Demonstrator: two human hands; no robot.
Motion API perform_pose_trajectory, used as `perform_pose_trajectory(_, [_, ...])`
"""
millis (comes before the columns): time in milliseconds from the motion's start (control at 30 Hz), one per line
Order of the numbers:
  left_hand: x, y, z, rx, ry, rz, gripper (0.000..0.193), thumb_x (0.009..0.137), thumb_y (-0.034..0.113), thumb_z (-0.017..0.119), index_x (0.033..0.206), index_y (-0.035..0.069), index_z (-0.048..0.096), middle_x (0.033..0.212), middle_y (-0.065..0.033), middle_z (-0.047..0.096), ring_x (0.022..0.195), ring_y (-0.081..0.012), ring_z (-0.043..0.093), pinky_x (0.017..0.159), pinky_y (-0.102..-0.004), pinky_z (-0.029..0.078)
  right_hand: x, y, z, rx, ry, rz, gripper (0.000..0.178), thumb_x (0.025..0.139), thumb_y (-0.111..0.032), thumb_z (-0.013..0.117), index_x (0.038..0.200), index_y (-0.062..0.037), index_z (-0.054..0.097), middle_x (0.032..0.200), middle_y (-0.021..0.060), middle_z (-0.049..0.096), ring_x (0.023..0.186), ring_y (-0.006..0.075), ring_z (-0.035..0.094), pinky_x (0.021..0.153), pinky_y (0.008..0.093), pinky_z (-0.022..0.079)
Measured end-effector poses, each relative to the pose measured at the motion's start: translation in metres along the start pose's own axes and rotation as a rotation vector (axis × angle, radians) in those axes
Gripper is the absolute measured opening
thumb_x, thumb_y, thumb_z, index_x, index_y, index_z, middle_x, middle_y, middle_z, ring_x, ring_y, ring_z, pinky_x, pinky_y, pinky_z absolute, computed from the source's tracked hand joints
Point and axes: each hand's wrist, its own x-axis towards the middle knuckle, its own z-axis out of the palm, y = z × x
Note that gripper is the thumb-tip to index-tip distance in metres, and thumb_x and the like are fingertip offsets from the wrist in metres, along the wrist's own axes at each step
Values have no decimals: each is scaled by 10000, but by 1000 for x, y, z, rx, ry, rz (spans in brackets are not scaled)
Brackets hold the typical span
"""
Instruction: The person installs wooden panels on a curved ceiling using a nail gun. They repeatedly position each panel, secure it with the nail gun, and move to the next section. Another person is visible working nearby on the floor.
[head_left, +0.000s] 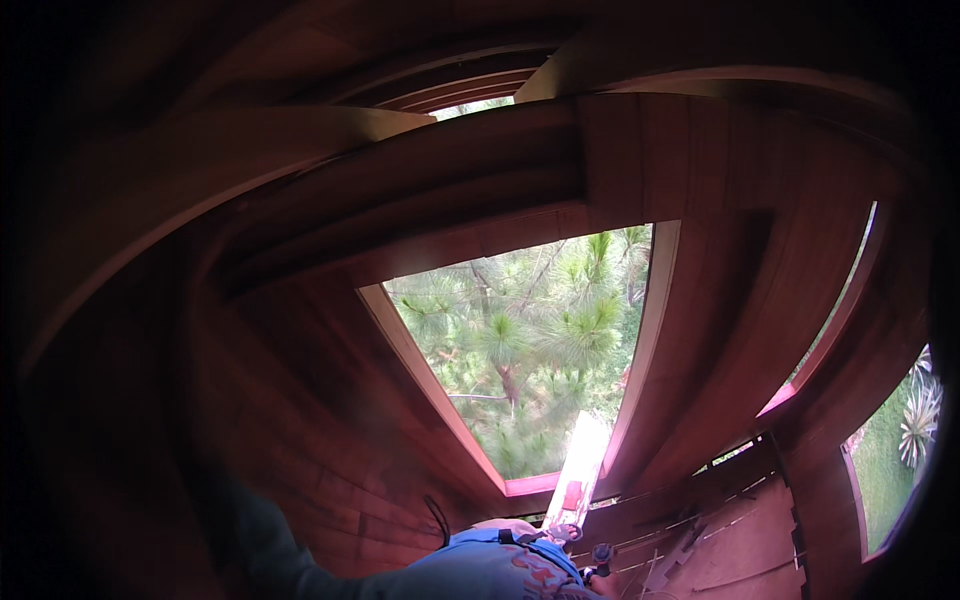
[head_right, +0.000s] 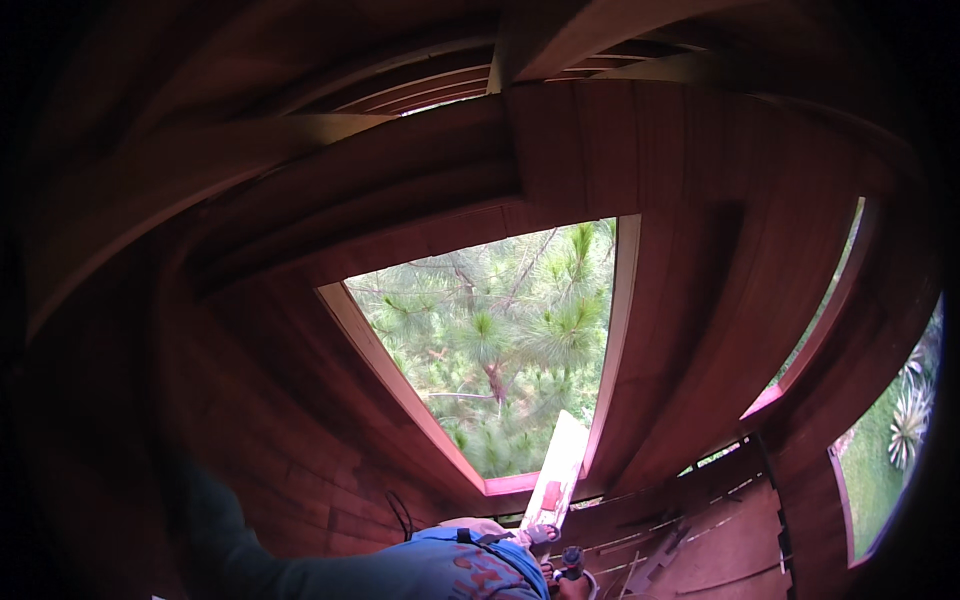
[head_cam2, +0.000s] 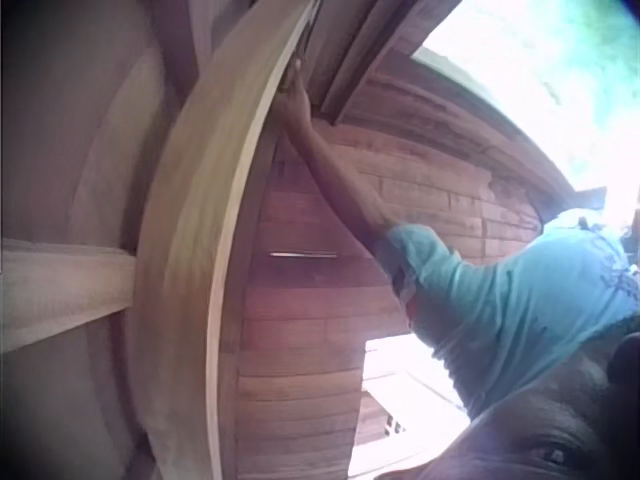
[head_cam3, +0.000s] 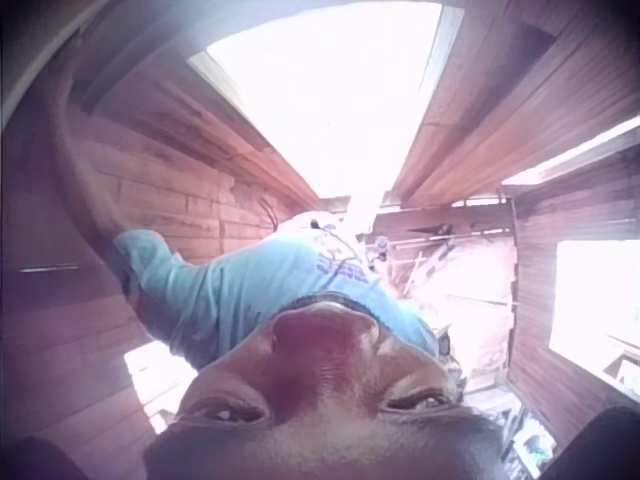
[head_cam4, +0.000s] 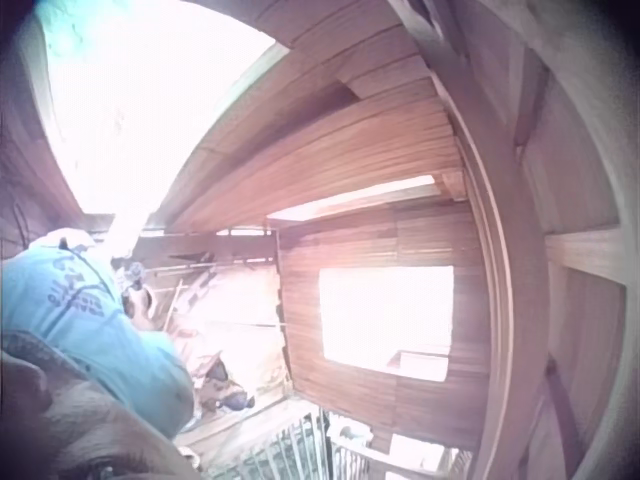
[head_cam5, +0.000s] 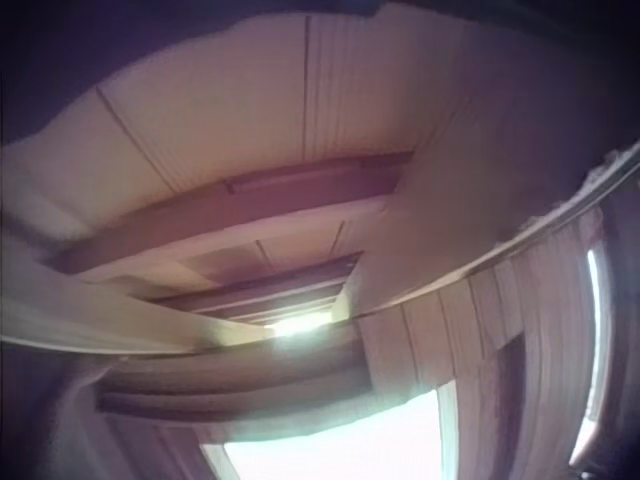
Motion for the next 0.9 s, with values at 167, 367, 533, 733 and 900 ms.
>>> perform_pose_trajectory(167, [-36,17,-5,-386,36,-260,596,930,424,591,1316,-16,476,1328,-171,508,1257,-274,463,1046,-377,385,4,14,5,24,-5,3,442,695,-231,640,1043,41,649,866,197,704,774,309,713,665,420,547])
perform_pose_trajectory(367, [-91,66,44,-984,382,-163,424,935,271,635,1172,-75,571,1169,-160,611,1092,-210,574,946,-331,455,15,27,17,34,62,45,461,663,-280,683,1011,22,675,920,205,705,844,314,710,744,403,568])
perform_pose_trajectory(533, [-65,190,50,-823,143,-77,192,841,168,758,895,19,648,887,-23,656,798,-71,578,696,-255,480,-20,5,-6,72,80,65,430,648,-277,684,991,-17,681,1003,222,686,984,364,658,865,430,519])
perform_pose_trajectory(733, [-16,268,84,-1442,-320,-78,220,870,162,726,1037,63,621,920,0,650,811,-45,582,701,-226,472,-48,3,-2,200,209,64,482,642,-261,683,1026,29,665,1054,251,668,1023,370,647,911,417,499])
perform_pose_trajectory(900, [21,297,98,-1319,-528,-198,480,856,278,737,1277,176,530,1157,34,594,1017,-64,569,830,-290,496,-64,8,5,220,142,124,522,680,-228,671,1085,98,613,1082,304,637,1068,392,621,895,432,498])
